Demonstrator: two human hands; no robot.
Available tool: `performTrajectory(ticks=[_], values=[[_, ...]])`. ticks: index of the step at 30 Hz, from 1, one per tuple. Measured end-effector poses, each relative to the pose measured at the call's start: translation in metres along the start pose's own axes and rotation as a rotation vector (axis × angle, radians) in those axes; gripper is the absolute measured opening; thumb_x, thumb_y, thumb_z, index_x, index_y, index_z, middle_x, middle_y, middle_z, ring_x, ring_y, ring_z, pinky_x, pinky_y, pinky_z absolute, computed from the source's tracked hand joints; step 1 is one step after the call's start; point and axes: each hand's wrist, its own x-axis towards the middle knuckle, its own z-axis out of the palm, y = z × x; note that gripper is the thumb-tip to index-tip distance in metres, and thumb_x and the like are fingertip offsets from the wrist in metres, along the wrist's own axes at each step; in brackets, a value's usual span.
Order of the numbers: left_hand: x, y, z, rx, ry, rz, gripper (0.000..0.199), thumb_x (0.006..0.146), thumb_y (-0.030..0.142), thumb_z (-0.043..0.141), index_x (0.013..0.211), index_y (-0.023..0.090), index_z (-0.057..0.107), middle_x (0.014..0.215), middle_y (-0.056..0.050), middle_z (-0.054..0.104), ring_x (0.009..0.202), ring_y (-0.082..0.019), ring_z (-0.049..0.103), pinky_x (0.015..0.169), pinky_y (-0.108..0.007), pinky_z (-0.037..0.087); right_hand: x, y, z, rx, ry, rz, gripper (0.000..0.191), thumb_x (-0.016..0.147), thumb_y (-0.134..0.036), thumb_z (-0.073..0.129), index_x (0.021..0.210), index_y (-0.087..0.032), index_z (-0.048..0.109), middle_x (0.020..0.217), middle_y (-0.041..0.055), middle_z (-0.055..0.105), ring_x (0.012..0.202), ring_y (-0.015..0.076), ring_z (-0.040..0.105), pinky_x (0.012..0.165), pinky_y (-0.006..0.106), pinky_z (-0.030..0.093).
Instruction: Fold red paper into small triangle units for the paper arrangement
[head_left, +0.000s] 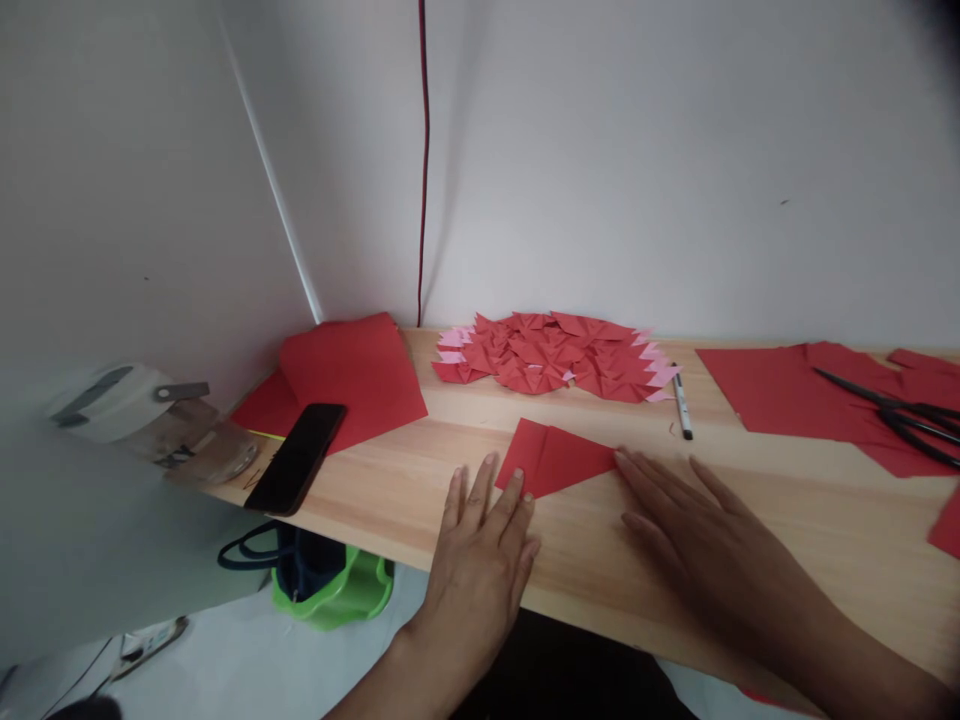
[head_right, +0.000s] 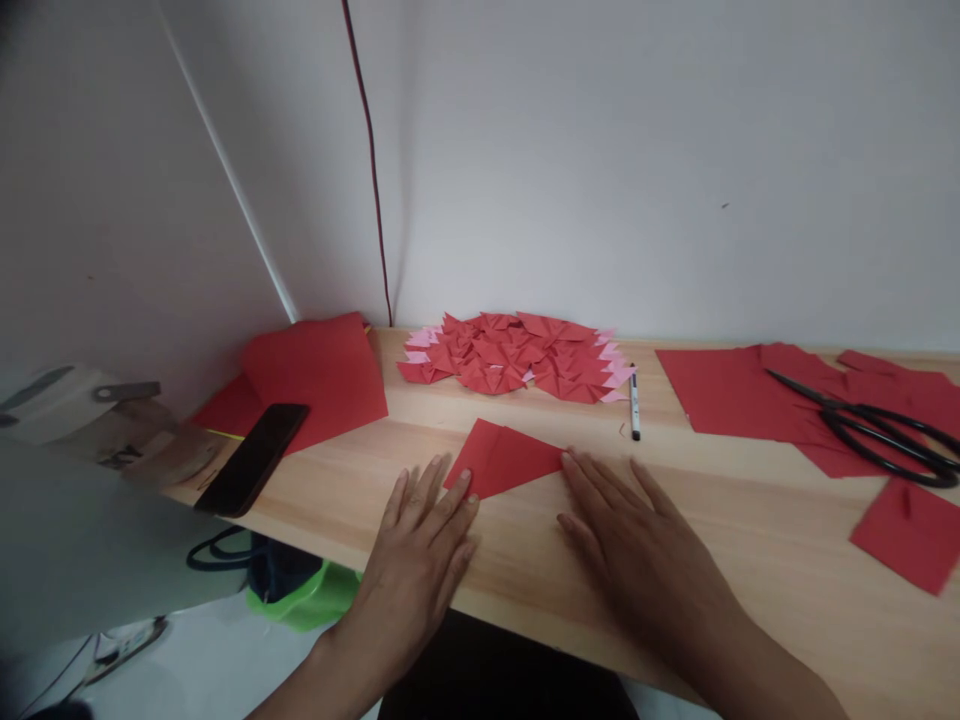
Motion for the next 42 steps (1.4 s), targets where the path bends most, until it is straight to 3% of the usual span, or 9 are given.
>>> performTrajectory(ticks=[8, 13, 17, 23, 27, 31, 35, 38, 42], values=[[0.019, 0.006, -0.012, -0.017, 0.015, -0.001, 0.036, 0.096, 0.035, 0.035, 0.112, 0.019, 0.064, 0.141, -0.004, 0.048, 0.14, -0.028, 0.026, 0.116, -0.053, 0.019, -0.004, -0.017, -0.008, -0.108, 0.049, -0.02, 0.054, 0.096, -0.039, 0.025, 0.121, -0.007, 0.061, 0.129, 0.0156, 0.059, 0.119, 0.0294, 0.054, 0.104, 0.053, 0.033], [0.041, 0.04, -0.005, -0.028, -0.007, 0.207, 0.058, 0.097, 0.045, 0.028, 0.142, 0.009, 0.035, 0.149, -0.011, 0.036, 0.142, -0.024, 0.022, 0.116, -0.041, 0.025, -0.02, -0.027, -0.01, -0.088, 0.055, -0.028, 0.045, 0.092, -0.032, 0.038, 0.123, -0.008, 0.06, 0.131, 0.016, 0.058, 0.124, 0.0321, 0.049, 0.105, 0.053, 0.033], [0.047, 0.052, 0.012, -0.126, -0.095, 0.182, 0.077, 0.091, 0.063, 0.017, 0.145, 0.009, 0.029, 0.15, -0.01, 0.034, 0.142, -0.023, 0.022, 0.116, -0.041, 0.026, -0.027, -0.026, -0.008, -0.068, 0.066, -0.023, 0.043, 0.088, -0.023, 0.039, 0.125, -0.011, 0.059, 0.133, 0.0137, 0.056, 0.124, 0.0304, 0.049, 0.103, 0.051, 0.037], [0.032, 0.027, 0.007, -0.132, -0.174, 0.169, 0.074, 0.092, 0.061, 0.021, 0.148, 0.013, 0.022, 0.155, -0.008, 0.02, 0.145, -0.02, 0.011, 0.116, -0.041, 0.024, -0.026, -0.024, -0.007, -0.084, 0.085, -0.067, 0.044, 0.091, -0.031, 0.04, 0.123, -0.007, 0.06, 0.131, 0.0182, 0.057, 0.124, 0.0343, 0.049, 0.101, 0.055, 0.036], [0.015, 0.006, -0.001, -0.082, -0.203, 0.15, 0.075, 0.091, 0.061, 0.03, 0.149, 0.015, 0.017, 0.156, -0.008, 0.018, 0.145, -0.019, 0.01, 0.118, -0.043, 0.019, -0.028, -0.022, -0.013, -0.052, 0.065, -0.059, 0.047, 0.092, -0.034, 0.037, 0.125, -0.008, 0.059, 0.132, 0.0191, 0.056, 0.123, 0.0355, 0.05, 0.101, 0.056, 0.036], [0.005, -0.002, -0.005, -0.086, -0.205, 0.15, 0.071, 0.092, 0.058, 0.029, 0.149, 0.016, 0.018, 0.156, -0.007, 0.018, 0.145, -0.018, 0.01, 0.118, -0.042, 0.018, -0.027, -0.021, -0.024, -0.032, 0.037, -0.044, 0.046, 0.092, -0.035, 0.034, 0.121, -0.014, 0.062, 0.129, 0.0171, 0.059, 0.121, 0.0372, 0.051, 0.097, 0.06, 0.036], [0.003, -0.001, -0.004, -0.099, -0.21, 0.143, 0.071, 0.093, 0.057, 0.028, 0.149, 0.015, 0.017, 0.155, -0.007, 0.019, 0.145, -0.02, 0.01, 0.118, -0.044, 0.015, -0.007, -0.041, -0.027, 0.035, 0.084, -0.05, 0.047, 0.093, -0.034, 0.036, 0.132, -0.014, 0.053, 0.137, 0.0143, 0.053, 0.129, 0.0311, 0.045, 0.105, 0.056, 0.029], [0.004, -0.001, -0.002, -0.115, -0.216, 0.142, 0.067, 0.095, 0.052, 0.029, 0.149, 0.015, 0.016, 0.155, -0.006, 0.022, 0.145, -0.019, 0.011, 0.119, -0.044, 0.012, 0.017, -0.065, -0.018, 0.156, 0.002, -0.124, 0.053, 0.093, -0.034, 0.041, 0.142, -0.013, 0.04, 0.147, 0.0106, 0.04, 0.138, 0.0245, 0.032, 0.109, 0.046, 0.03], [0.004, -0.001, 0.0, -0.11, -0.199, 0.145, 0.068, 0.094, 0.052, 0.032, 0.149, 0.017, 0.015, 0.156, -0.005, 0.019, 0.145, -0.02, 0.011, 0.119, -0.044, 0.013, 0.041, -0.077, -0.003, 0.282, -0.125, -0.07, 0.055, 0.094, -0.042, 0.037, 0.14, -0.012, 0.043, 0.144, 0.0136, 0.043, 0.136, 0.024, 0.036, 0.108, 0.046, 0.034]])
